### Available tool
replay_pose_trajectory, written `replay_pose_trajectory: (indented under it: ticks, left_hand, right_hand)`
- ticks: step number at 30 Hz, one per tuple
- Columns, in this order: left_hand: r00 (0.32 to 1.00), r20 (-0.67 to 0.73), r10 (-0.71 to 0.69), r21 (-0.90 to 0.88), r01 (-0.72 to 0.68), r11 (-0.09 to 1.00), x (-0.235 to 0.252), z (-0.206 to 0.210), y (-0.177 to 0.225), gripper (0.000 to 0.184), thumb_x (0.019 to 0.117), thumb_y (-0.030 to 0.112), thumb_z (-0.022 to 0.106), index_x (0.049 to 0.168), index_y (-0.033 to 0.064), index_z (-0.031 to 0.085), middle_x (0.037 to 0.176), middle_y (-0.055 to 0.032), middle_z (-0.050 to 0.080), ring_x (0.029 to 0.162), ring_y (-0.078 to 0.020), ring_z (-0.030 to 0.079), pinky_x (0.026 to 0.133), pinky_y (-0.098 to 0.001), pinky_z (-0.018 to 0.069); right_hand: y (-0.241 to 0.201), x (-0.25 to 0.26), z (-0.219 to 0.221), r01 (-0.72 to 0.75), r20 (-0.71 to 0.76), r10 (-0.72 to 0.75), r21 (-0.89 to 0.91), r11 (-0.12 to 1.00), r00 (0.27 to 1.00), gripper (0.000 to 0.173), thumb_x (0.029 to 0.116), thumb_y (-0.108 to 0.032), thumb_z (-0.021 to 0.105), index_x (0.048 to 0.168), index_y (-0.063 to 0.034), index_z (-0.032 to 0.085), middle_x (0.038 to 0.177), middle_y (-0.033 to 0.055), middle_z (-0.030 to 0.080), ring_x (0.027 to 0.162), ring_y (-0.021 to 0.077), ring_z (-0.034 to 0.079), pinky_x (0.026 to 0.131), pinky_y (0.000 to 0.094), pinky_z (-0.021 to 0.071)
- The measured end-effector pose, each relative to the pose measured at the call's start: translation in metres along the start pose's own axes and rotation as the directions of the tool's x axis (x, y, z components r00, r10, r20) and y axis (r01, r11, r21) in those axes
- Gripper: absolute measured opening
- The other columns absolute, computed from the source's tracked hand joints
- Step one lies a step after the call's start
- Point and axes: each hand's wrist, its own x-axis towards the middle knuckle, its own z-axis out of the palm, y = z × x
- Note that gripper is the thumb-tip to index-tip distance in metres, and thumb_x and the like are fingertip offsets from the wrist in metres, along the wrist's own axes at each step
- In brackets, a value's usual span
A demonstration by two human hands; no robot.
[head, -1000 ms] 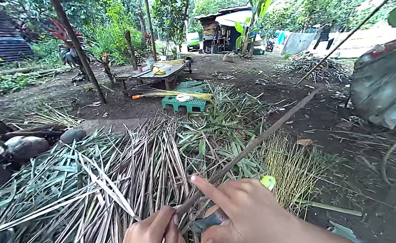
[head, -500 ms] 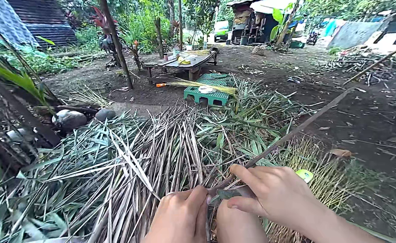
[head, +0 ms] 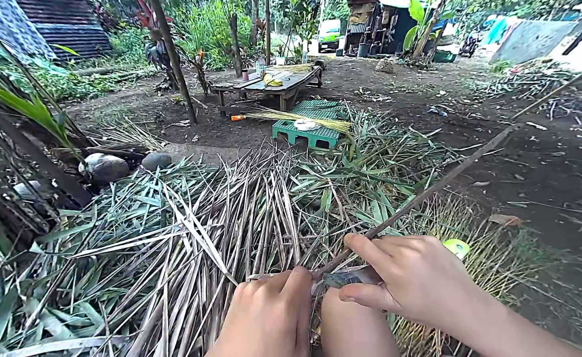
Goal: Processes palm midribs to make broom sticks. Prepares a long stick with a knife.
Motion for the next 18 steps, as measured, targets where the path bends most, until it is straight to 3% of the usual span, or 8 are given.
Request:
replay_pose_trajectory:
  ticks: [7, 18]
  left_hand:
    - [1.0, -0.005, 0.02, 0.032, -0.02, 0.999, 0.001, -0.001, 0.003, 0.028, 0.1018, 0.018, 0.045, 0.084, 0.0086, 0.065, 0.056, -0.0014, 0.052, 0.044, -0.0151, 0.05, 0.039, -0.0301, 0.0355]
    - [0.987, -0.099, 0.128, 0.247, -0.1, 0.964, 0.006, 0.009, 0.001, 0.028, 0.1002, 0.015, 0.044, 0.081, 0.0081, 0.063, 0.056, -0.002, 0.051, 0.043, -0.0161, 0.05, 0.039, -0.0292, 0.0351]
  right_hand:
    - [0.001, -0.002, -0.001, 0.004, -0.009, -0.004, -0.006, 1.0, 1.0, 0.079, 0.0991, -0.074, 0.019, 0.091, -0.0084, 0.064, 0.048, 0.0002, 0.04, 0.038, 0.0195, 0.046, 0.035, 0.0332, 0.0318]
    - [0.005, 0.002, 0.002, -0.064, 0.052, 0.064, 0.006, 0.998, 0.997, 0.079, 0.0959, -0.076, 0.023, 0.091, -0.0114, 0.067, 0.047, 0.0012, 0.043, 0.038, 0.0213, 0.05, 0.034, 0.0351, 0.0329]
